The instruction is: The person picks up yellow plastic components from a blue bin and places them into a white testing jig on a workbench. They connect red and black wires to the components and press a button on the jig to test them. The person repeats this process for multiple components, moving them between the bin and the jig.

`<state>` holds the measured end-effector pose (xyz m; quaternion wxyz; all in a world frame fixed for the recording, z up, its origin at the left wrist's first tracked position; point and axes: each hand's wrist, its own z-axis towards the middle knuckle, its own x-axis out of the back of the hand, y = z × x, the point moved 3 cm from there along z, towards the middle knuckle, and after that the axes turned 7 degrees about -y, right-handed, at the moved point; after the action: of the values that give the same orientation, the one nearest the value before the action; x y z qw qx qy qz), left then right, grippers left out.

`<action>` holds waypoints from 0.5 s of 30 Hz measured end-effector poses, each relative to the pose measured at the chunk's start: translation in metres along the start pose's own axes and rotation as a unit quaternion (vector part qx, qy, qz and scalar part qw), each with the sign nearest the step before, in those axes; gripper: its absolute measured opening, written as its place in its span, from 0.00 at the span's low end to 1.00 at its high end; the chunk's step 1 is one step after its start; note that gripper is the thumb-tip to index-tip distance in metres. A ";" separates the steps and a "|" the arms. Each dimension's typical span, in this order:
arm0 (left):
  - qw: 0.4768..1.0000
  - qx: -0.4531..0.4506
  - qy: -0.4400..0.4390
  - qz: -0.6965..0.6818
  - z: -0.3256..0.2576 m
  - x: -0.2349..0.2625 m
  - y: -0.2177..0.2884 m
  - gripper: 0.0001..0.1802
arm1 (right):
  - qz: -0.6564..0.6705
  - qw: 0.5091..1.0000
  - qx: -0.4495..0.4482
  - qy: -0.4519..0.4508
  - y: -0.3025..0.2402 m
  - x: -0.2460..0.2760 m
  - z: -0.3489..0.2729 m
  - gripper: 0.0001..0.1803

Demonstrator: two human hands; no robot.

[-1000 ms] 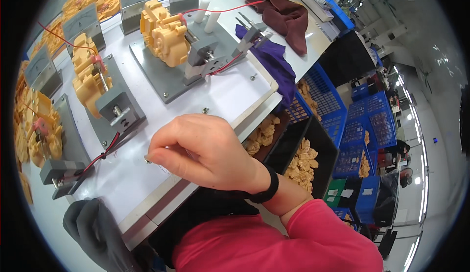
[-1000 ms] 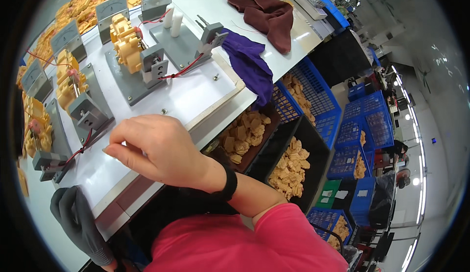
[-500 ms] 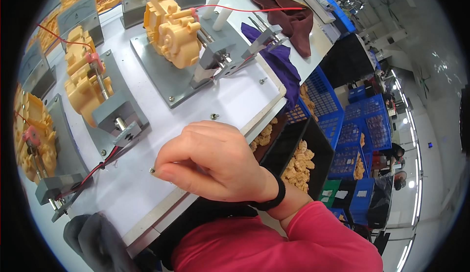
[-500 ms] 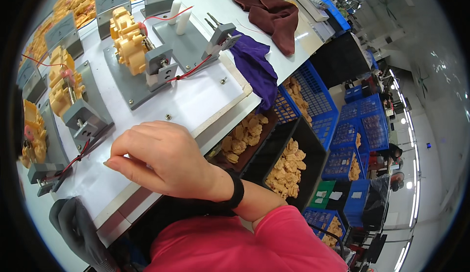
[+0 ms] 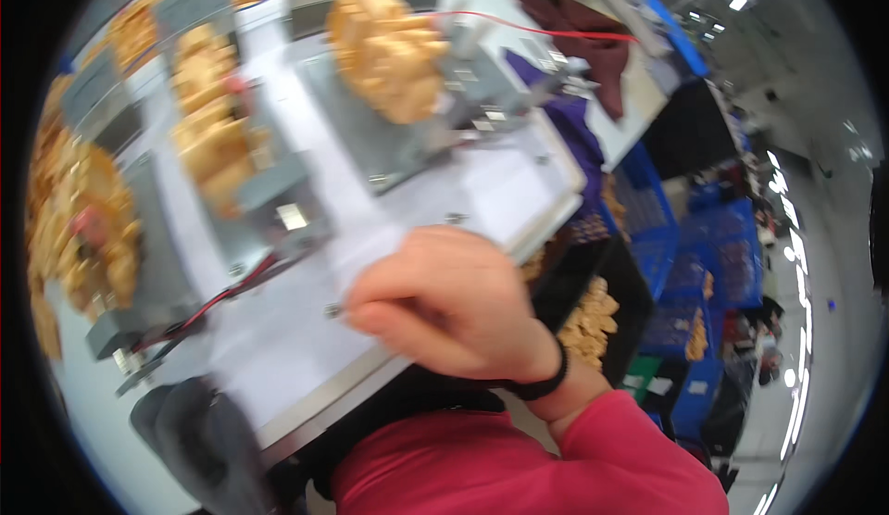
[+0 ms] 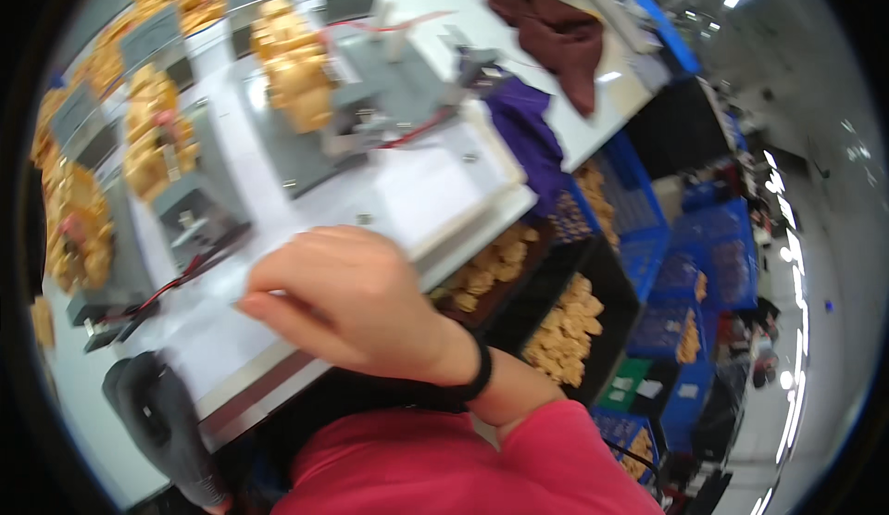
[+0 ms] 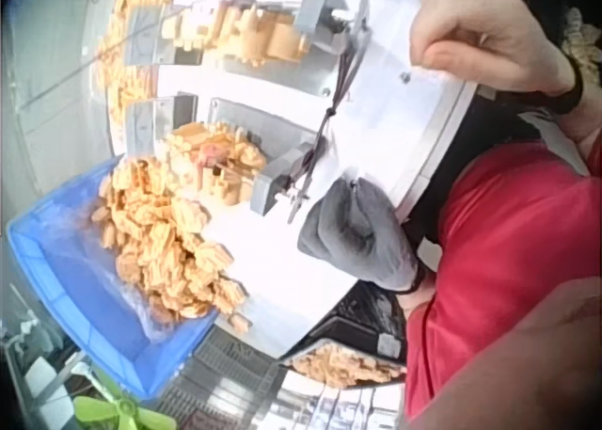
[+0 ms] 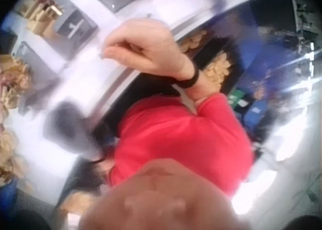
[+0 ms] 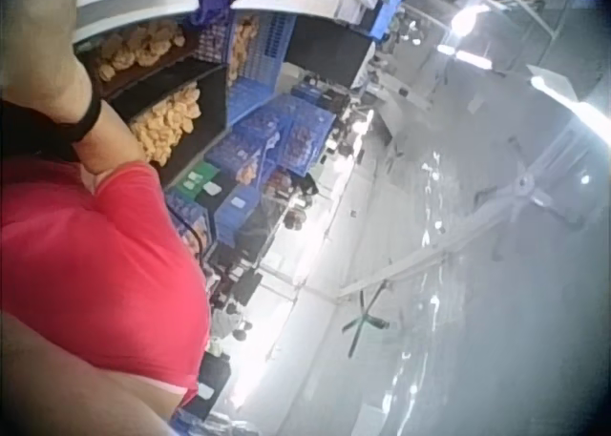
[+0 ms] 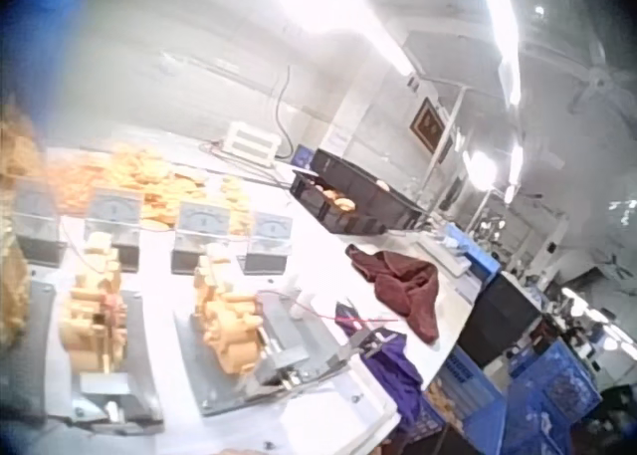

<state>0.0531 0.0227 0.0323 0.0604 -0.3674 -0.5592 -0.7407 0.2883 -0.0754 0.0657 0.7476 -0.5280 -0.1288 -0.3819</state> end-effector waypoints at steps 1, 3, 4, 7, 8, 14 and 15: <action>1.000 0.001 0.011 0.023 -0.001 0.003 0.006 0.12 | 0.011 1.000 0.005 -0.009 0.000 -0.001 0.004 0.05; 0.993 -0.103 0.003 0.049 0.004 0.000 0.005 0.12 | 0.006 1.000 -0.022 -0.005 0.000 0.000 -0.002 0.04; 0.993 -0.092 -0.001 0.068 0.006 0.000 0.009 0.13 | 0.003 1.000 -0.016 -0.003 0.000 -0.002 -0.001 0.04; 0.991 -0.099 0.035 0.084 0.011 0.003 0.015 0.15 | 0.024 0.998 -0.030 0.040 0.000 -0.003 -0.007 0.04; 0.990 -0.108 0.033 0.088 0.012 0.004 0.020 0.15 | 0.019 0.999 -0.030 0.035 0.000 -0.001 -0.007 0.05; 0.987 -0.120 0.021 0.103 0.011 0.008 0.022 0.14 | 0.127 0.986 -0.086 0.070 -0.001 -0.005 -0.018 0.10; 0.987 -0.121 0.020 0.102 0.011 0.008 0.022 0.13 | 0.117 0.989 -0.072 0.059 0.001 -0.002 -0.018 0.12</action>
<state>0.0631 0.0270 0.0554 0.1023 -0.4120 -0.4234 -0.8003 0.2838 -0.0903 0.0564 0.7533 -0.5685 0.0059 -0.3306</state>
